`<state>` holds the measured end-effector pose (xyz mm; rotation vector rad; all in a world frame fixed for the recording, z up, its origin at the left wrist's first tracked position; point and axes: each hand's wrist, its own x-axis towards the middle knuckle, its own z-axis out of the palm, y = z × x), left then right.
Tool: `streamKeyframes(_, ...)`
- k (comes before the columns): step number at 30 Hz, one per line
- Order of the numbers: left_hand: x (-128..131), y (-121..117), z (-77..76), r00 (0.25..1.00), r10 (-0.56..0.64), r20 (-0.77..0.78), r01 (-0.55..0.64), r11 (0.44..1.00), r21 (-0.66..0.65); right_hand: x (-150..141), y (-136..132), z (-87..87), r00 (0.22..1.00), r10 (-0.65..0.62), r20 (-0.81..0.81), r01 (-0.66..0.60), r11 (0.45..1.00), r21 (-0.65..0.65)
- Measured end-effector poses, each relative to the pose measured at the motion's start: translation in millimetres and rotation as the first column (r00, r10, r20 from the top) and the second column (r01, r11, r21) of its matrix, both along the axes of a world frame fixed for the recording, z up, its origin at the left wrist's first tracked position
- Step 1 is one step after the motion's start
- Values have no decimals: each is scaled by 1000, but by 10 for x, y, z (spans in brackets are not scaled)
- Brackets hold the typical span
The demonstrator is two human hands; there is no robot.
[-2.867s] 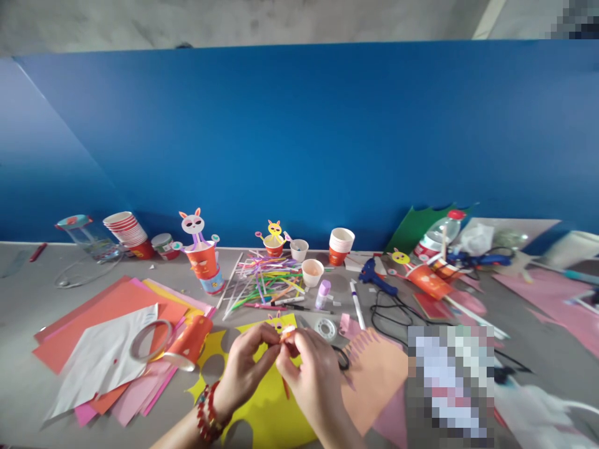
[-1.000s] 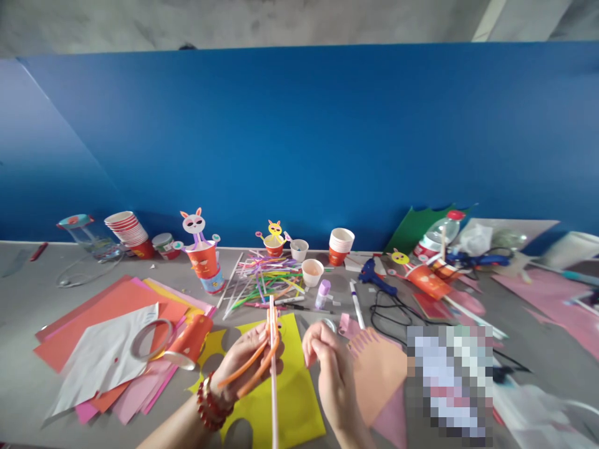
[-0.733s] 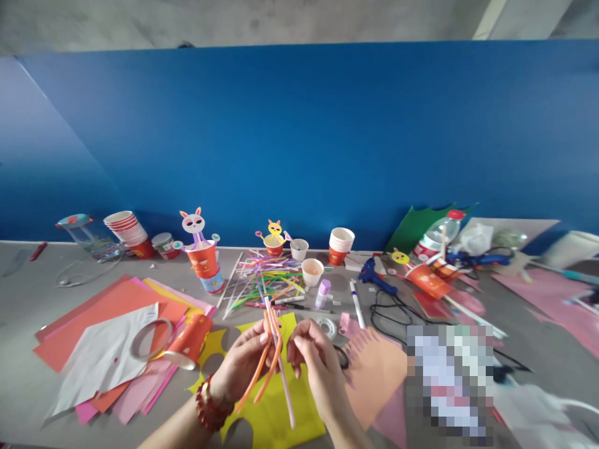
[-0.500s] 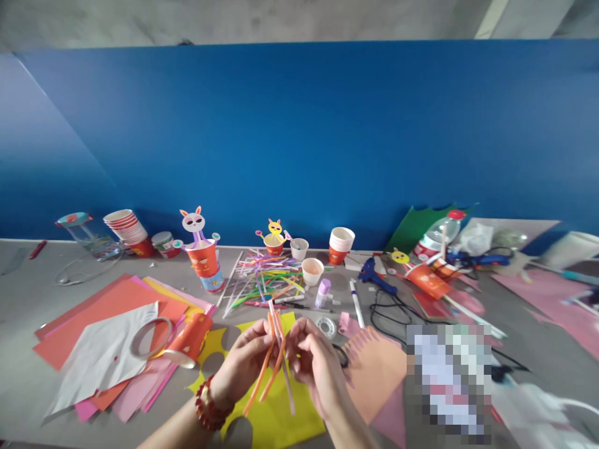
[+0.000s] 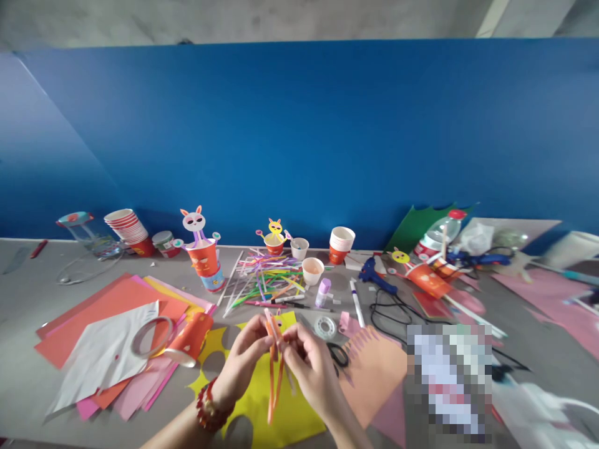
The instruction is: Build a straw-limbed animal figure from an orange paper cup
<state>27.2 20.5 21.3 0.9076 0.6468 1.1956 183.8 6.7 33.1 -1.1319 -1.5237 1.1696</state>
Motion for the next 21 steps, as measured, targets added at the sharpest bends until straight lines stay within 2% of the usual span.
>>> streamKeyframes(3, -26, 15, 27, 993, 46, -108, -37, 996, 85, -3, -6, -22, 999, 29, 29, -30, 1000, 10)
streamKeyframes(6, -52, 38, 54, 983, 50, -176, -35, 995, 90, -1, 0, -15, 996, 82, 34, -82, 997, -8)
streamKeyframes(14, -80, 60, 60, 972, 8, -233, 24, 990, 136, 41, 13, 66, 984, 164, 74, -161, 986, -44)
streamKeyframes(21, -94, 55, 85, 973, -23, -228, 56, 989, 139, 27, 4, 88, 986, 146, 83, -145, 989, -17)
